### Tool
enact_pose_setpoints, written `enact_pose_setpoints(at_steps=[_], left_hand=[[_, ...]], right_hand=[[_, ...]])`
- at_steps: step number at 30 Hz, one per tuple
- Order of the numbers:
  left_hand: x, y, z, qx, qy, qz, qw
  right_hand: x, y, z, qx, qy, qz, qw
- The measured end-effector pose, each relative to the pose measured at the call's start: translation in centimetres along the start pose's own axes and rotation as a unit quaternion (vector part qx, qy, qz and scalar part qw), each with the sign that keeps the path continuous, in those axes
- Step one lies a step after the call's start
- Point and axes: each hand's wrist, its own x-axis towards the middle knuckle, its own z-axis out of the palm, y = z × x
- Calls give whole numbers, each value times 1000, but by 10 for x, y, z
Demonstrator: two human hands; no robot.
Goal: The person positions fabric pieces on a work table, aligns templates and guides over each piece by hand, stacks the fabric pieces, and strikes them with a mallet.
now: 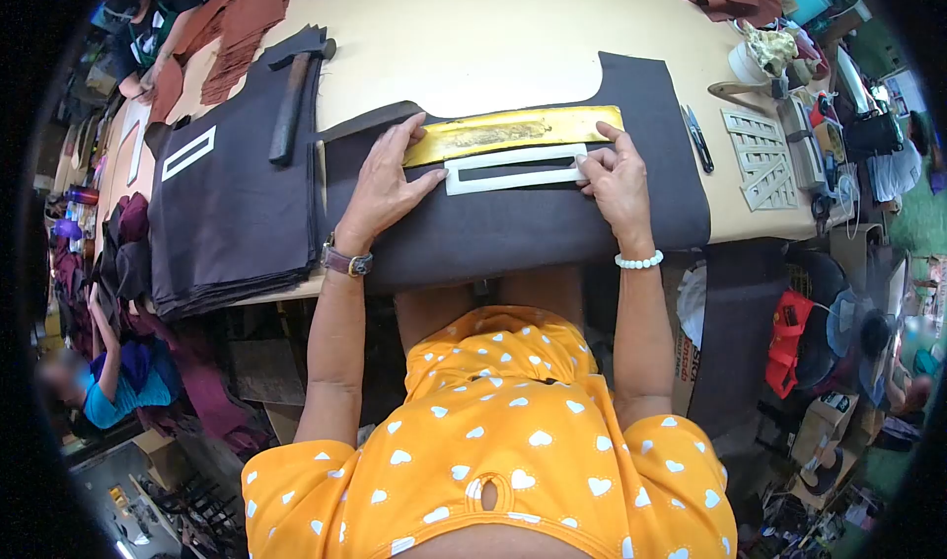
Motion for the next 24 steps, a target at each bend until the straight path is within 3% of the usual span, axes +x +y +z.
enact_pose_setpoints(at_steps=[9, 16, 24], left_hand=[[-2, 0, 3, 6, 6, 5, 1000], [-1, 3, 1, 3, -3, 8, 1000], [-2, 2, 2, 22, 0, 10, 1000]], right_hand=[[-2, 0, 3, -5, 17, -4, 1000], [-6, 0, 1, -210, 104, -108, 966], [-6, 2, 5, -149, 129, -78, 977]])
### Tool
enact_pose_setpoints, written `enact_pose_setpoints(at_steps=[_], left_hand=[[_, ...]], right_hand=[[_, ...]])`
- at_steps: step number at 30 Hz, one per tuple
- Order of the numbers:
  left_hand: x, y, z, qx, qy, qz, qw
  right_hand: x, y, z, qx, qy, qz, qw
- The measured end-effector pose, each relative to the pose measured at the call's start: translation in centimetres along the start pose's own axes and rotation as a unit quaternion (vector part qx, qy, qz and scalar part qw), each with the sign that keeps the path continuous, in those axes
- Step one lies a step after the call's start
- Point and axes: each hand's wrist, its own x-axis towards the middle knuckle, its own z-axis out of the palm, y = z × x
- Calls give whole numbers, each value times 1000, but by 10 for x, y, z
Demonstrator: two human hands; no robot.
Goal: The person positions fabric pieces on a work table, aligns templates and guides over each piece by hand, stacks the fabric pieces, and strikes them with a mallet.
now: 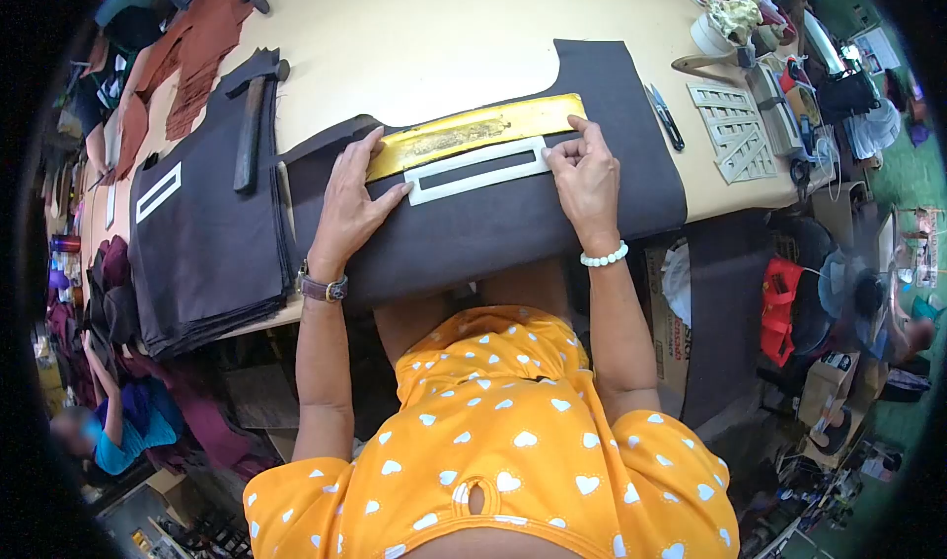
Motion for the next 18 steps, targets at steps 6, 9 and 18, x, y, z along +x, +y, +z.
enact_pose_setpoints(at_steps=[6, 9, 18], left_hand=[[-2, 1, 1, -9, -14, -24, 1000], [-1, -2, 3, -4, 8, 15, 1000], [-15, 19, 12, 71, 19, 121, 990]], right_hand=[[1, 3, 3, 15, 8, 0, 1000], [-1, 2, 4, 3, 7, -6, 1000], [-9, -16, 3, -389, -35, -236, 890]])
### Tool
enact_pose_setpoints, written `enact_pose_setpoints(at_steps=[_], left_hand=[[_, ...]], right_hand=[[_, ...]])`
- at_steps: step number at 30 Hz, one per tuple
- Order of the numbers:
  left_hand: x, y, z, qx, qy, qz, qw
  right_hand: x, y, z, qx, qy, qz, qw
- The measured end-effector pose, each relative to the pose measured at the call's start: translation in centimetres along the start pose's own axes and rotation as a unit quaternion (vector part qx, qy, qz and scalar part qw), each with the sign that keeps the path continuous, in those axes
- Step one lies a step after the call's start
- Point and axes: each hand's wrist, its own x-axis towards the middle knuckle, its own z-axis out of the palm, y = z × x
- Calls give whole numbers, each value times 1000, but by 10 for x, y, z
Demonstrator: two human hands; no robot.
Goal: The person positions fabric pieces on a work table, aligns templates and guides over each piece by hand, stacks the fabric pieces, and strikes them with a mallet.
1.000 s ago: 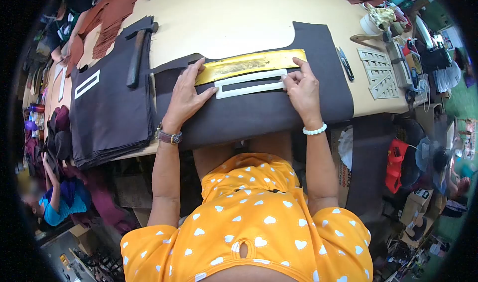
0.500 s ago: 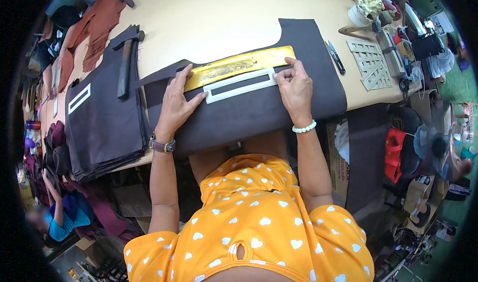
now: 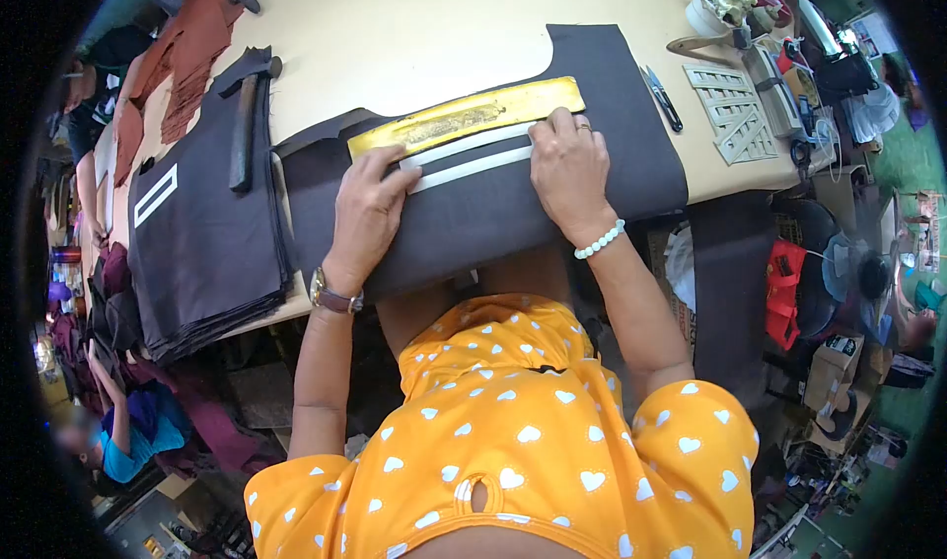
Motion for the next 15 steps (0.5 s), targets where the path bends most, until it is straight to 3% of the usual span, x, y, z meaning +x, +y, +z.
enact_pose_setpoints(at_steps=[1, 4, 6, 7, 15], left_hand=[[-2, 4, 0, 34, -4, 7, 999], [-14, 7, 6, 105, -35, -1, 994], [-18, 10, 4, 122, -42, -9, 992], [-19, 11, 4, 129, -48, -13, 990], [-15, 9, -6, 154, -104, 0, 983]], right_hand=[[1, -4, -4, -36, -20, -7, 999], [0, -37, 5, 19, 93, -88, 992], [-8, -72, 23, 176, 39, -133, 975], [-14, -88, 33, 182, 46, -150, 971], [-15, -48, 24, 175, -9, -64, 982]])
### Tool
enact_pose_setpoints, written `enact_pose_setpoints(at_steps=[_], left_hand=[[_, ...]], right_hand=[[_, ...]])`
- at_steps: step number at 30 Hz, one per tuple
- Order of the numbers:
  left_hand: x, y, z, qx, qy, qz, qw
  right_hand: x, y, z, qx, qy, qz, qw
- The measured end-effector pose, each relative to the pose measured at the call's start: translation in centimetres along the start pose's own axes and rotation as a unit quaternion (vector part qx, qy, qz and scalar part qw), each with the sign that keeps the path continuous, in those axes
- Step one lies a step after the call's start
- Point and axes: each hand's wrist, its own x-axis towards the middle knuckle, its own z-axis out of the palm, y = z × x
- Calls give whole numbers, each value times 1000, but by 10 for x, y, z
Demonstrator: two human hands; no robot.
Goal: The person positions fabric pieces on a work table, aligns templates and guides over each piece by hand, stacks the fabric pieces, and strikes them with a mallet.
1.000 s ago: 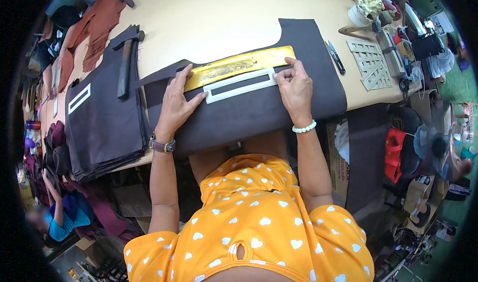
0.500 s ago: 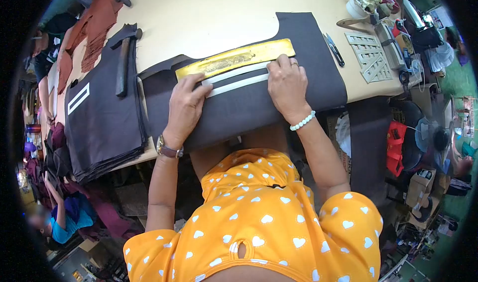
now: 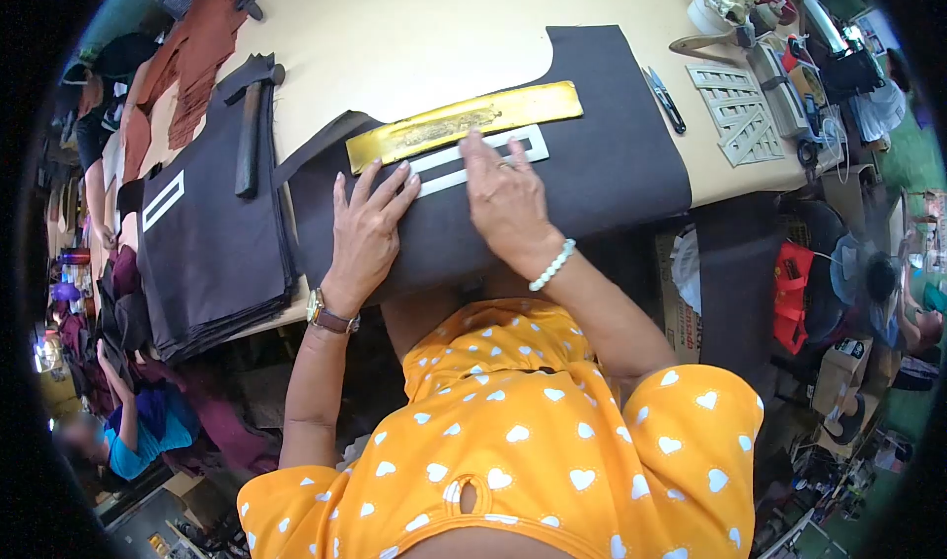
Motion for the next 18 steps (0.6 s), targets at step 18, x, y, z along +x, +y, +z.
enact_pose_setpoints(at_steps=[18], left_hand=[[-4, 2, 6, 2, 11, 8, 1000]], right_hand=[[-15, -56, 26, -1, 32, -4, 999]])
